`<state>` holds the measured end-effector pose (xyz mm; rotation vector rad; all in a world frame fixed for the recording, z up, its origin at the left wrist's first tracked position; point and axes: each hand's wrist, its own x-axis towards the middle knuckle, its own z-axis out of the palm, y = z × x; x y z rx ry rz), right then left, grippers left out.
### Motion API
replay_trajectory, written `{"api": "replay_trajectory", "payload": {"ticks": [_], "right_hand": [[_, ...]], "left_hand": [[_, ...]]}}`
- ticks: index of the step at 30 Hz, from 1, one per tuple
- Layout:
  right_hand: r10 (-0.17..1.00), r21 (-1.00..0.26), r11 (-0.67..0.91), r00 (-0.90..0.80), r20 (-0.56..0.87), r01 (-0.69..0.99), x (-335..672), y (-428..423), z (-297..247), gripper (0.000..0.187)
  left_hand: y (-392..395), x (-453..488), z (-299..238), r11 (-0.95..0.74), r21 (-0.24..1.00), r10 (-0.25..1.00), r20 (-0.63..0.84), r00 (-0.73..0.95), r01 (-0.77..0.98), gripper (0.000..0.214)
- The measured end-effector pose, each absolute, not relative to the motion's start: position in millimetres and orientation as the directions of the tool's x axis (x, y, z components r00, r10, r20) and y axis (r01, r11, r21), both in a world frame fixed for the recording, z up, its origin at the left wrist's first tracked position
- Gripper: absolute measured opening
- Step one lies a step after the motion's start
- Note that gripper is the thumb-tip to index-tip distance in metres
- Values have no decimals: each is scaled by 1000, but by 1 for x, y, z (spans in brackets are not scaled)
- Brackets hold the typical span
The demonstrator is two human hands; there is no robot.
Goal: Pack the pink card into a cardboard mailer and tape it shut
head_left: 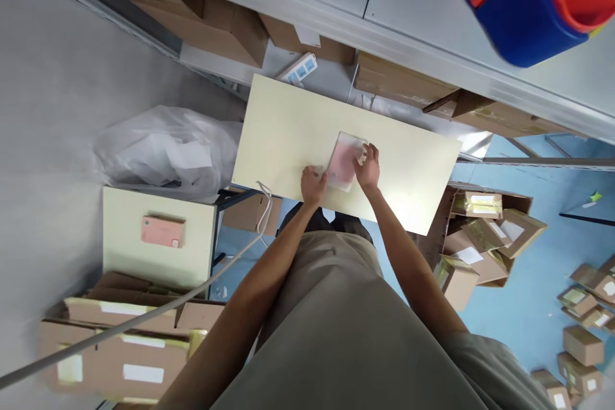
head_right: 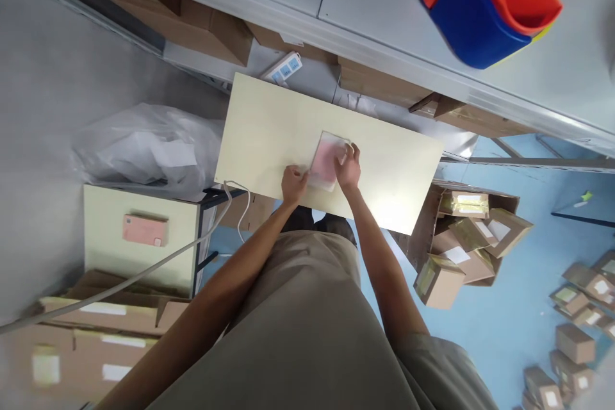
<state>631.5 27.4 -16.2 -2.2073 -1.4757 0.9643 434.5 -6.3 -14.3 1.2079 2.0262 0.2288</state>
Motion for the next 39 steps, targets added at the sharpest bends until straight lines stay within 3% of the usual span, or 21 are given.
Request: {"api": "replay_trajectory", "payload": {"ticks": [3,6,12,16,22,27,39], "right_hand": [[860,-591,-508,339,-381,627,626,-4,-18,60],[821,-574,-571,412,-395,587,613,-25,-20,57],[802,-560,-598,447,-397,574,587,-31,-21,51],[764,-545,-643,503,-405,539,585,-24,-23,41],[684,-512,-726,557,-472,459,577,-14,-25,26],[746,-530,-665,487,-454,526,534,11,-25,23],[852,-486,-470,235,-467,737,374,146,-38,39]], "left_hand": [[12,429,-13,458,533,872,-425,-243,711,49],[30,429,-15,488,511,853,-450,-263,708,49],[50,431,-18,522,505,794,-582,-176,687,20],[51,434,-16,475,529,816,-563,-128,703,9],[49,433,-13,475,642,828,-558,-59,602,32],[68,395,-15,342,691,878,-477,46,637,41],[167,237,-30,333,670,937,-313,-155,663,42]]}}
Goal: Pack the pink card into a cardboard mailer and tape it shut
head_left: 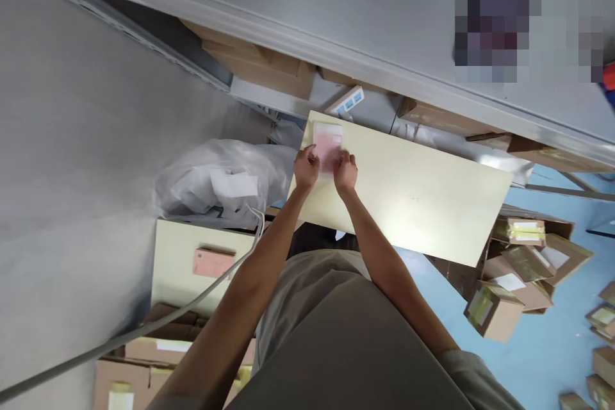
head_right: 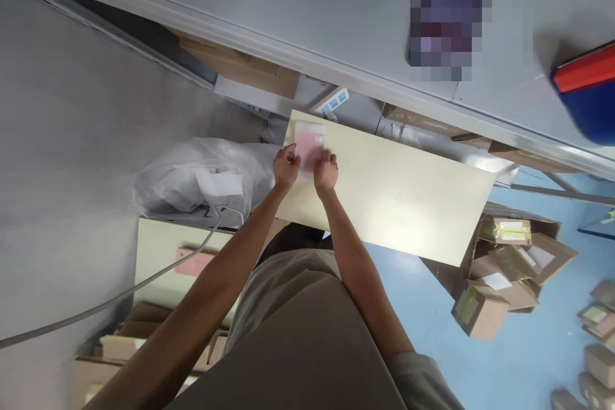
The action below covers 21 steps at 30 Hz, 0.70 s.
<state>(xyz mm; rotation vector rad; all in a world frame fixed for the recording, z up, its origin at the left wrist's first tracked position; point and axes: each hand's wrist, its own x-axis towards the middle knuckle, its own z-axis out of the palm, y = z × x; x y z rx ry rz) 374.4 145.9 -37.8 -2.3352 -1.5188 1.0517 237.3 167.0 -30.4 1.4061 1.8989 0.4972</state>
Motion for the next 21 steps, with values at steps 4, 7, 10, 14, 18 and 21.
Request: {"api": "replay_trajectory", "payload": {"ticks": [4,7,10,14,18,21], "right_hand": [[848,-453,-464,234,-476,761,360,156,-39,41],[859,-487,-462,239,-452,742,361,152,-39,42],[864,-510,-451,216,-455,733,365,146,-36,44],[889,-586,-397,137,-437,707,377,130,-30,46],[934,-680,-320,98,-345,660,401,92,-18,41],[947,-706,-302,120,-297,640,424,53,1,37]], "left_hand": [[175,227,-39,349,694,931,-336,-146,630,48],[170,232,-42,344,716,925,-368,-90,607,54],[160,239,-41,313,712,930,-363,-53,629,54],[139,243,-35,269,770,942,-336,9,579,48],[101,231,-27,268,837,950,-311,12,478,43],[67,214,-20,324,845,942,-328,-66,425,48]]}}
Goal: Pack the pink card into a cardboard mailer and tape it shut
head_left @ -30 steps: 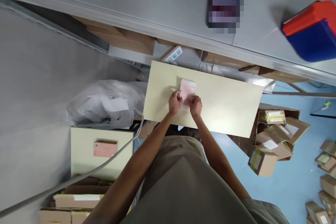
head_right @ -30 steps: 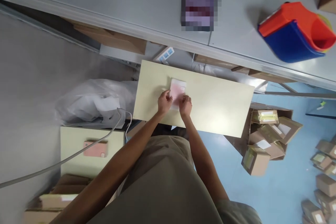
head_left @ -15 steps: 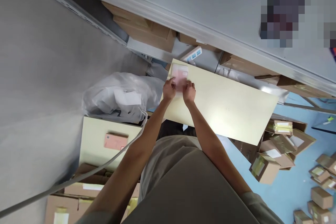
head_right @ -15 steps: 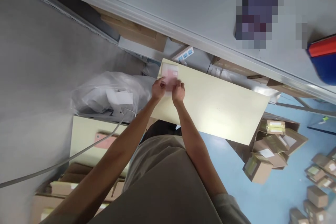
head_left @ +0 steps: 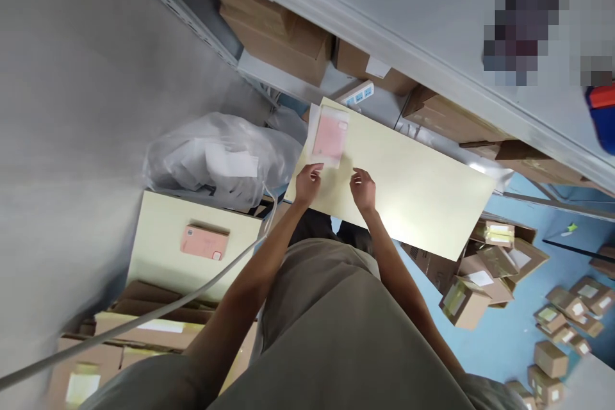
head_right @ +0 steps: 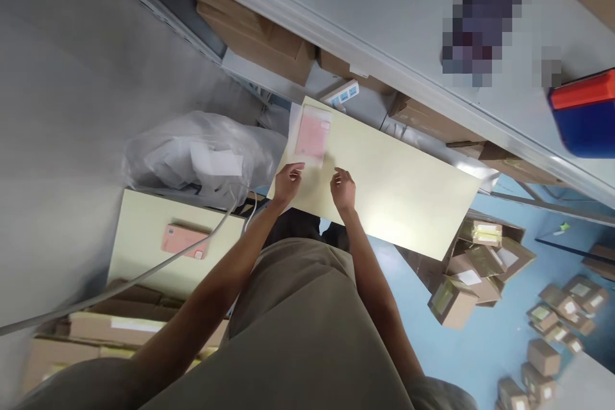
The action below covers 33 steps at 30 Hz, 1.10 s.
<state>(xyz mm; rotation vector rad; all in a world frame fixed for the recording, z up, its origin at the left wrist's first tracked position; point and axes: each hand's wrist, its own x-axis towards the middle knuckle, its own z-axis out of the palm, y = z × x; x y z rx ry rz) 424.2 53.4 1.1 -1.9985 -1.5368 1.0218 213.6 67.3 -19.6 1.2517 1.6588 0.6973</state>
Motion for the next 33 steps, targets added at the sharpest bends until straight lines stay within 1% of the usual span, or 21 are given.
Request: {"api": "replay_trajectory", "payload": {"ticks": [2,5,9,13,17,20,22,24,26,30,33], "right_hand": [[955,-720,-282,115,-272,634,439,29,18,36],[963,-737,-260,110,-246,625,457,1,43,36],[977,-757,-201,71,-201,622,468,-19,70,35],[992,-815,-89,-26,-127,572,469,-35,93,37],[989,-864,30,-141,-48,503,468,-64,113,37],[971,-889,79,-236,-33,451,466,-96,121,37],[953,-904,88,-300,-46,418,462,-120,120,39],[927,-917,86,-369,-70,390,454,-146,116,41],[888,-928,88,-450,-92,362,444,-171,111,42],[776,-940,130,-622,-101,315,423,-211,109,42],[706,-932,175,-700,-106,318,410,-229,113,41]], "left_hand": [[46,201,-14,355,850,935,-335,-119,389,53],[18,183,-3,371,860,927,-320,-196,350,53],[-18,169,18,344,890,915,-245,-321,301,51],[-63,171,41,284,928,882,-155,-445,240,46],[-125,193,59,251,949,810,-98,-578,191,37],[-183,213,70,238,957,744,-72,-664,164,34],[-225,221,78,258,955,700,-79,-709,148,34],[-268,222,86,297,945,642,-93,-761,136,35],[-308,218,93,333,936,556,-96,-826,115,35],[-378,199,96,364,931,336,-125,-934,6,36],[-418,184,89,340,935,167,-165,-972,-100,40]]}}
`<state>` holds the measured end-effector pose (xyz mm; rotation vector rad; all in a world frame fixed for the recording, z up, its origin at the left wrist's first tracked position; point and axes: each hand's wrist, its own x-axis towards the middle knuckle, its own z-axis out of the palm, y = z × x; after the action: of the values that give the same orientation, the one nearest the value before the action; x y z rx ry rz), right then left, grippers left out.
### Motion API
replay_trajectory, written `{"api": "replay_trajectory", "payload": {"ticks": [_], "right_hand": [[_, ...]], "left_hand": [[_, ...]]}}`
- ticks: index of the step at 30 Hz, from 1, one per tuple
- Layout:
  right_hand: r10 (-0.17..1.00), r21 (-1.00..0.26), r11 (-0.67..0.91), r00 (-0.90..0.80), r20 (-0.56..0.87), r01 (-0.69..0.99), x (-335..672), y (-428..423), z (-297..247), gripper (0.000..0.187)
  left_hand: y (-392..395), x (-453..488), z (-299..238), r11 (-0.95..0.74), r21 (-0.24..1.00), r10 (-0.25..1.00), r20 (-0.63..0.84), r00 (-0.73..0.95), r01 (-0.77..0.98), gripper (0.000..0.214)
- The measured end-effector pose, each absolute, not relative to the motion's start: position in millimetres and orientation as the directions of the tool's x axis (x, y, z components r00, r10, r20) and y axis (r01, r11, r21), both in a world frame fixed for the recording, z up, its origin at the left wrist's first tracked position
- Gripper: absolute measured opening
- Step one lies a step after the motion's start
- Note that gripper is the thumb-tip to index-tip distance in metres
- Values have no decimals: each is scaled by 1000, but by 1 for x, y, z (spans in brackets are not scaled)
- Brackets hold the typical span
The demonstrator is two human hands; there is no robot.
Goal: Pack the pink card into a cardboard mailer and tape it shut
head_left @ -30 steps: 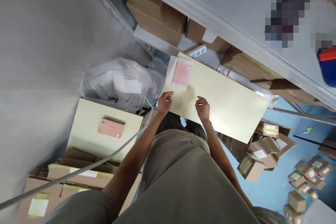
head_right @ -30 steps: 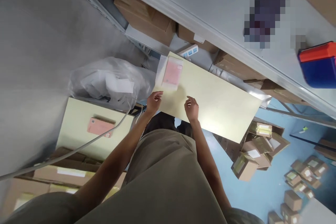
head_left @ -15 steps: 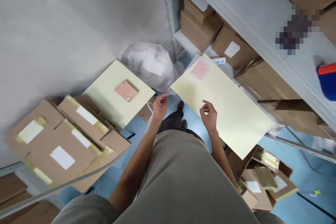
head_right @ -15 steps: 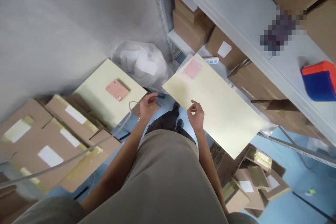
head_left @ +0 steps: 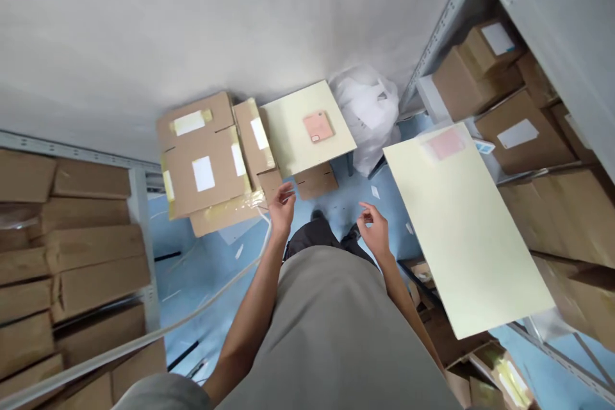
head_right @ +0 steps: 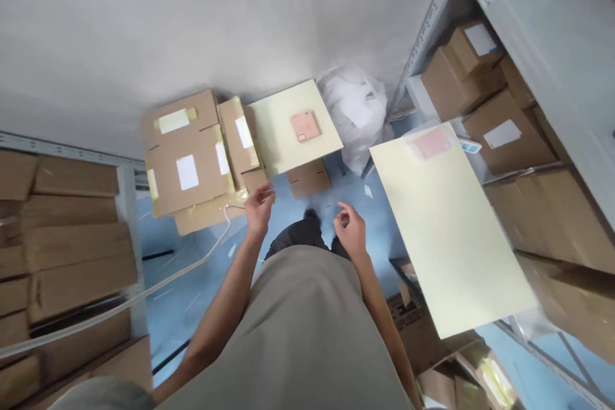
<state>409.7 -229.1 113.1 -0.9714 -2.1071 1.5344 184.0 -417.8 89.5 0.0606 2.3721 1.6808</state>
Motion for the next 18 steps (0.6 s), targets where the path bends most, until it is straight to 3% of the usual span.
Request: {"api": "replay_trajectory", "payload": {"ticks": [6,10,14,18], "right_hand": [[632,-894,249,-762,-141,372,375,-261,116,35],[586,-907,200,-787,-193,371,335,-299,102,34],[519,-917,-84,-768,-375,391,281,-354,71,30],[428,-717,-520,-585,-689,464,229,-410,38,32]], "left_hand": [[-482,144,63,334,925,-52,-175,-983,-182,57],[-531,101,46,499,842,-88,-185,-979,-204,75],[-586,55,41,788,615,123,-122,-985,22,94],[-625,14,44,830,491,391,-172,-904,265,89]]}}
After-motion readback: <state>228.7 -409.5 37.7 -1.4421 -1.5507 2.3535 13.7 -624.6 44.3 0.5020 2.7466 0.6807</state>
